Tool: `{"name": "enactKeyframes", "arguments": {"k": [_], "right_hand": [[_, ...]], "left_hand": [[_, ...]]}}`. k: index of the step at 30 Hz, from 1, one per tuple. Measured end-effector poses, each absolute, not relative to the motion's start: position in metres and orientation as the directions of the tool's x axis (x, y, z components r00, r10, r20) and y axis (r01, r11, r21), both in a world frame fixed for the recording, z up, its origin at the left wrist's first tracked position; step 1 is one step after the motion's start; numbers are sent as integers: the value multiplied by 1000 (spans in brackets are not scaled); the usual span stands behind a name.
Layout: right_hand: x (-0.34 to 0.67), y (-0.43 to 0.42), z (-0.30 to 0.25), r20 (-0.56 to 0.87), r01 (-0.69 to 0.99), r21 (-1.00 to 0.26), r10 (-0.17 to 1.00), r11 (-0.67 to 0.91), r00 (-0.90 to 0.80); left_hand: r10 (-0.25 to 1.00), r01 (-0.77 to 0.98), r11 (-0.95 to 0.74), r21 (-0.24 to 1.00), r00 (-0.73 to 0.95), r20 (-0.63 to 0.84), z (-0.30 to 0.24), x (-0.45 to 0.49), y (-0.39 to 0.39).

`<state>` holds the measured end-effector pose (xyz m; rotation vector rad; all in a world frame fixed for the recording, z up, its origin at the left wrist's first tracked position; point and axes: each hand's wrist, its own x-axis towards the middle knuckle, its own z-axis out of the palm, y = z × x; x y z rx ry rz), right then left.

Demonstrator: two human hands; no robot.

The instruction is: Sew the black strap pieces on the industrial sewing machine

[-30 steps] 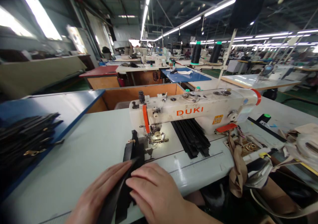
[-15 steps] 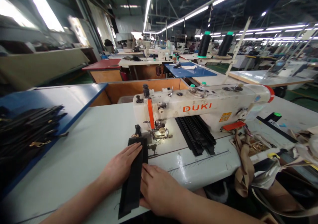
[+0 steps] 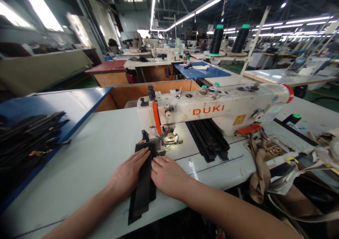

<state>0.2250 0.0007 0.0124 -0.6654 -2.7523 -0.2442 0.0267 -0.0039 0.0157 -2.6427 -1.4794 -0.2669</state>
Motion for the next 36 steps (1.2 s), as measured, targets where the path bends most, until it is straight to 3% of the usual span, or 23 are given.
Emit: {"name": "enactKeyframes", "arguments": {"k": [5,10,18,23,32,36], "right_hand": [[216,-5,11,314,548,84,499,832,-807],[231,-35,15,287,525,35,494,851,-820],[238,-47,17,252,543,-83,545,836,-800],[238,-49,15,235,544,-130,558,829,-796],[243,-51,17,155,520,-244,562,819,-812],[242,-52,14,157,525,-267,574,808,-804]], "left_hand": [[831,845,-535,17,522,193,17,28,-14],[803,813,-581,32,567,183,14,35,-40],[787,796,-603,-56,605,118,15,43,-40],[787,790,-612,-12,611,89,14,43,-39],[755,764,-639,-85,645,117,11,43,-35],[745,777,-618,-122,628,227,-3,42,-37]]}}
